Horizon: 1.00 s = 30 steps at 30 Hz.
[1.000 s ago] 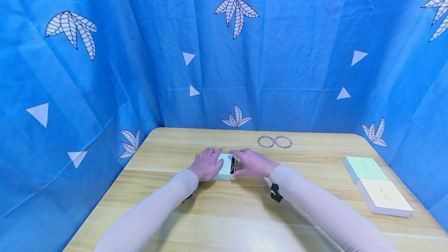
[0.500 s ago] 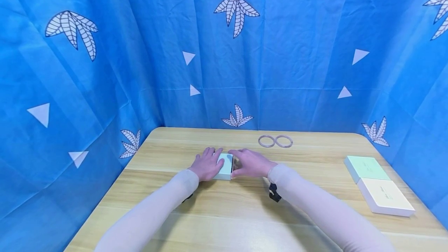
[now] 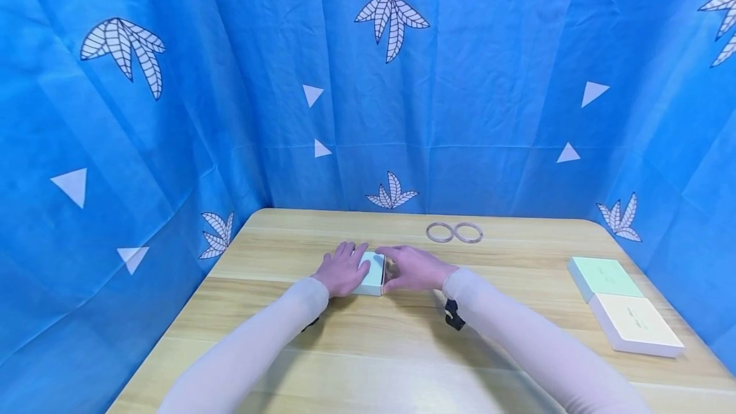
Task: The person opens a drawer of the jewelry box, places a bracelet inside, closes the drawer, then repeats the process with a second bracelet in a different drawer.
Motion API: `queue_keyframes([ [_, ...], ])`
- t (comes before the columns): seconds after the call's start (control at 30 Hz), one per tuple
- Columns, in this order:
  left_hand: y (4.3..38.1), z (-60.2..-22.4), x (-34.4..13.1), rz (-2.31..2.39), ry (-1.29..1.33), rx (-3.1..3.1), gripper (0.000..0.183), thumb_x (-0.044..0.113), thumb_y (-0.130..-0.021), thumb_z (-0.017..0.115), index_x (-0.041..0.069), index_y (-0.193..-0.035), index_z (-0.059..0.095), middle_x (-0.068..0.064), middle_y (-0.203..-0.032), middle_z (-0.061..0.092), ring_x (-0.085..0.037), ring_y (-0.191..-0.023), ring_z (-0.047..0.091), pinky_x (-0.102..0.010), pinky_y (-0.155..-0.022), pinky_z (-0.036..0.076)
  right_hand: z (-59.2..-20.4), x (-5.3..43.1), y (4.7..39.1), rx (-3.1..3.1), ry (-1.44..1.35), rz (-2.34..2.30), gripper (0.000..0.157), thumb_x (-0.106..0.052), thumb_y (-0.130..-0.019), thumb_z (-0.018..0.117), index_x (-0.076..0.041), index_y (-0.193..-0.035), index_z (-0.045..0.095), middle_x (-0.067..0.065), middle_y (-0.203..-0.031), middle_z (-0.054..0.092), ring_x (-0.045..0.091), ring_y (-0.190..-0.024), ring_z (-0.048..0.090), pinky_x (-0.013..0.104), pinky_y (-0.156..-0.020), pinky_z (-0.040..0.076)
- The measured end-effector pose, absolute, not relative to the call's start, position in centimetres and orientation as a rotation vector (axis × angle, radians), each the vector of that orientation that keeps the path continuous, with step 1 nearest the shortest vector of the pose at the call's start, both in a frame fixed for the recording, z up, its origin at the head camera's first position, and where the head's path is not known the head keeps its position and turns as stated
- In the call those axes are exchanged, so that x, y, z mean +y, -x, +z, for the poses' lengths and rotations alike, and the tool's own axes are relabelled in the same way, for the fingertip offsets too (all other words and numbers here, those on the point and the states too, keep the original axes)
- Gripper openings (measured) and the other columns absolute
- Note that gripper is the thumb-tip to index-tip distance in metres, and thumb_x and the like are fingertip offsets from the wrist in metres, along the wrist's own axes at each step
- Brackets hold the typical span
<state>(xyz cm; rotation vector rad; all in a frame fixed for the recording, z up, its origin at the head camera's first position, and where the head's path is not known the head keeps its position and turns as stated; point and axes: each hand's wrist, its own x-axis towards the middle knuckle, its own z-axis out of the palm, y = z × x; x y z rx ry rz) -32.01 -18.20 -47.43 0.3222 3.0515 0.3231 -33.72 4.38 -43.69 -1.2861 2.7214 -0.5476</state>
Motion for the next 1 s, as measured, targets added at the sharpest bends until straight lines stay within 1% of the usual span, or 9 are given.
queue_keyframes([
  [0.13,31.65,-47.07,-18.05,0.337,-0.332,3.053,0.066,0.055,-0.104,0.022,0.022,-0.16,0.027,-0.015,-0.162,0.031,-0.039,-0.152,0.021,-0.072,-0.113,0.023,-43.7,4.26,33.71,2.727,1.321,-0.54,0.081,-0.035,-0.084,0.082,-0.009,-0.151,0.044,0.009,-0.123,0.07,0.02,-0.099,0.07,0.038,-0.093,0.056],
  [0.2,31.49,-46.87,-17.97,0.341,-0.331,3.05,0.066,0.055,-0.104,0.022,0.021,-0.16,0.027,-0.016,-0.162,0.03,-0.039,-0.152,0.021,-0.072,-0.113,0.023,-43.68,4.11,33.74,2.732,1.334,-0.541,0.08,-0.034,-0.085,0.081,-0.008,-0.151,0.044,0.008,-0.114,0.072,0.016,-0.09,0.068,0.034,-0.087,0.057],
  [0.37,31.83,-47.21,-18.15,0.313,-0.309,3.041,0.068,0.06,-0.103,0.018,0.026,-0.161,0.024,-0.014,-0.164,0.028,-0.037,-0.154,0.019,-0.071,-0.114,0.023,-43.69,3.68,33.75,2.77,1.327,-0.529,0.08,-0.034,-0.083,0.083,-0.009,-0.149,0.046,0.006,-0.109,0.071,0.01,-0.082,0.062,0.03,-0.077,0.055],
  [0.47,31.96,-47.33,-18.21,0.307,-0.311,3.044,0.068,0.061,-0.103,0.019,0.027,-0.162,0.023,-0.013,-0.164,0.028,-0.037,-0.153,0.02,-0.071,-0.114,0.024,-43.71,3.6,33.72,2.799,1.321,-0.509,0.08,-0.036,-0.082,0.083,-0.01,-0.149,0.048,0.006,-0.113,0.07,0.01,-0.084,0.061,0.032,-0.077,0.055],
  [0.67,31.88,-47.1,-18.08,0.309,-0.306,3.039,0.068,0.059,-0.103,0.02,0.025,-0.161,0.025,-0.013,-0.163,0.029,-0.038,-0.153,0.021,-0.072,-0.113,0.024,-43.59,3.69,33.62,2.811,1.306,-0.488,0.08,-0.038,-0.082,0.083,-0.011,-0.149,0.047,0.011,-0.125,0.068,0.019,-0.098,0.065,0.039,-0.084,0.057],
  [0.8,31.91,-47.21,-18.03,0.313,-0.31,3.042,0.068,0.06,-0.103,0.021,0.025,-0.161,0.025,-0.014,-0.163,0.029,-0.038,-0.153,0.02,-0.072,-0.114,0.023,-43.69,3.79,33.65,2.816,1.294,-0.456,0.081,-0.041,-0.084,0.081,-0.011,-0.151,0.045,0.011,-0.126,0.067,0.02,-0.105,0.065,0.04,-0.089,0.057],
  [0.83,31.96,-47.29,-18.05,0.301,-0.303,3.038,0.068,0.06,-0.103,0.02,0.025,-0.161,0.023,-0.013,-0.164,0.028,-0.037,-0.154,0.019,-0.07,-0.115,0.023,-43.71,3.82,33.65,2.813,1.288,-0.453,0.082,-0.041,-0.084,0.08,-0.011,-0.151,0.045,0.01,-0.125,0.068,0.02,-0.104,0.065,0.039,-0.088,0.057],
  [1.0,31.81,-47.19,-18.04,0.312,-0.313,3.053,0.067,0.058,-0.103,0.022,0.023,-0.161,0.025,-0.014,-0.164,0.029,-0.038,-0.153,0.02,-0.072,-0.114,0.023,-43.67,3.91,33.52,2.798,1.267,-0.467,0.082,-0.041,-0.085,0.079,-0.013,-0.152,0.043,0.008,-0.12,0.068,0.016,-0.098,0.064,0.035,-0.085,0.056],
])
